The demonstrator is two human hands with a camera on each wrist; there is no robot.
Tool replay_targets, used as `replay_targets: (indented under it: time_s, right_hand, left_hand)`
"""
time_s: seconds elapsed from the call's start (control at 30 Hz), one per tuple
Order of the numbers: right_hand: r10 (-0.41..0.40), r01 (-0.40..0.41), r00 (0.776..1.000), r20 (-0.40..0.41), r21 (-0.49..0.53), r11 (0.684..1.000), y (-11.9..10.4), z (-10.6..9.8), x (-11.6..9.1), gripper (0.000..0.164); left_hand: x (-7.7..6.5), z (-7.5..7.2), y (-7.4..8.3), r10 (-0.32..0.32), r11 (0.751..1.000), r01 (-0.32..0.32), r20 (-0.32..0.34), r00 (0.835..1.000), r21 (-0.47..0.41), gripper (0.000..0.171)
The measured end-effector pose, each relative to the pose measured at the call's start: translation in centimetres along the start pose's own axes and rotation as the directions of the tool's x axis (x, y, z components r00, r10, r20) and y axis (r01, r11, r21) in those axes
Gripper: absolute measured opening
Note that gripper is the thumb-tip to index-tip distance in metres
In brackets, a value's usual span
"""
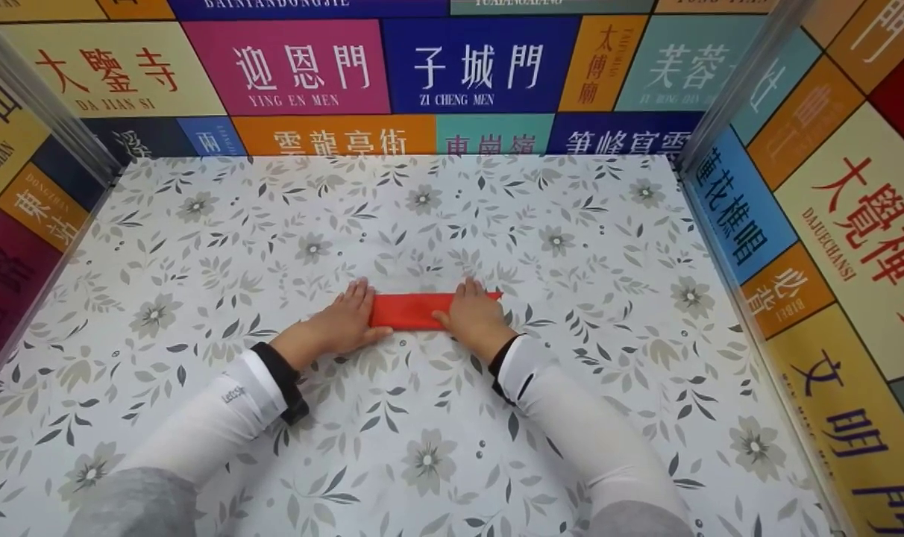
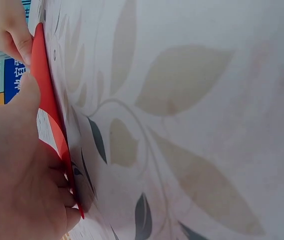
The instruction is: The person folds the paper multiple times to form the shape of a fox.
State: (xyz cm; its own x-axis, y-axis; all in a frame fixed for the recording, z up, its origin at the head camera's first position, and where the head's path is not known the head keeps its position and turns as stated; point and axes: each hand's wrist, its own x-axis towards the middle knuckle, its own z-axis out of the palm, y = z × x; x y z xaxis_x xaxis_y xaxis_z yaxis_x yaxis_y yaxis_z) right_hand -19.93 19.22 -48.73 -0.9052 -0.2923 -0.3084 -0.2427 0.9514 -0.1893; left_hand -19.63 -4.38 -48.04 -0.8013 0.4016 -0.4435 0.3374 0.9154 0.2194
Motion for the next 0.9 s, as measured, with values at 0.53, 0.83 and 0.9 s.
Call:
replay_targets:
  time_s: [0.53, 0.83, 0.9]
  right_hand:
    - [-0.077, 0.108, 0.992, -0.098, 0.37, 0.923, 0.7, -1.1, 0.0, 0.022]
    - [-0.04, 0.068, 0.996, -0.082, 0.371, 0.926, 0.3, -1.3, 0.2, 0.014]
    - [-0.024, 0.054, 0.996, -0.086, 0.364, 0.93, 0.2, -1.2, 0.3, 0.013]
  left_hand:
    - [0.0, 0.0, 0.2, -0.01, 1.0, 0.009, 0.016, 1.0, 0.011, 0.097]
    - [0.5, 0.5, -0.2, 0.0, 1.0, 0.0, 0.013, 1.0, 0.019, 0.098]
    - [0.5, 0.6, -0.2, 0.003, 1.0, -0.003, 0.011, 1.0, 0.025, 0.099]
